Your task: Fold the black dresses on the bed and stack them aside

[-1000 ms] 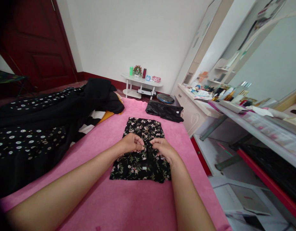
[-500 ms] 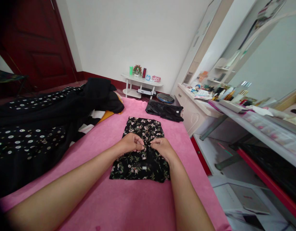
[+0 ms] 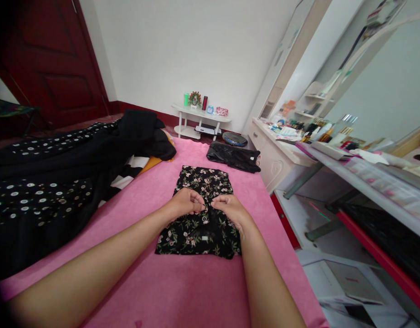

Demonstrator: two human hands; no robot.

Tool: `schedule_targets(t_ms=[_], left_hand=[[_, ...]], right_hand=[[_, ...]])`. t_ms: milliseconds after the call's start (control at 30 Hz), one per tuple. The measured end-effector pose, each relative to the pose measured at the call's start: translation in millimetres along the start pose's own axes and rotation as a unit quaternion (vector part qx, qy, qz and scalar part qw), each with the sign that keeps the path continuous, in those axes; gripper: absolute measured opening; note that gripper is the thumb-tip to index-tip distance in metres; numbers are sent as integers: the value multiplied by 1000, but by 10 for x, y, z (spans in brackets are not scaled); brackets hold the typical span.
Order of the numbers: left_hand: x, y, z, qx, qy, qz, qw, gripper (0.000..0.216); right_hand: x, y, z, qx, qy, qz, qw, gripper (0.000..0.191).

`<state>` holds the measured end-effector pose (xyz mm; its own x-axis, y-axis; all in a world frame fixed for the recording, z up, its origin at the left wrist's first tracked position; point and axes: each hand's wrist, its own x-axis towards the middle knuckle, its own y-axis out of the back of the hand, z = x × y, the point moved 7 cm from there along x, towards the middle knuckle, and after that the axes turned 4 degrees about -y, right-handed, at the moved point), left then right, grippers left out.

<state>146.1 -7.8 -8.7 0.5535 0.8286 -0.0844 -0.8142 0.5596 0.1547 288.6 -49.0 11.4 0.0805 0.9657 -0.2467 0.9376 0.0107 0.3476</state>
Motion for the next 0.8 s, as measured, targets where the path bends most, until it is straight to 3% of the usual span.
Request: schedule_targets(t_ms=[300, 800], left_hand=[[13, -5, -25, -24, 0, 18, 1000, 6], [63, 9, -106, 39, -50, 25, 998, 9]], right_hand=[[-48, -99, -83, -34, -5, -9, 999, 26], [-52, -133, -122, -48, 28, 11, 998, 21]])
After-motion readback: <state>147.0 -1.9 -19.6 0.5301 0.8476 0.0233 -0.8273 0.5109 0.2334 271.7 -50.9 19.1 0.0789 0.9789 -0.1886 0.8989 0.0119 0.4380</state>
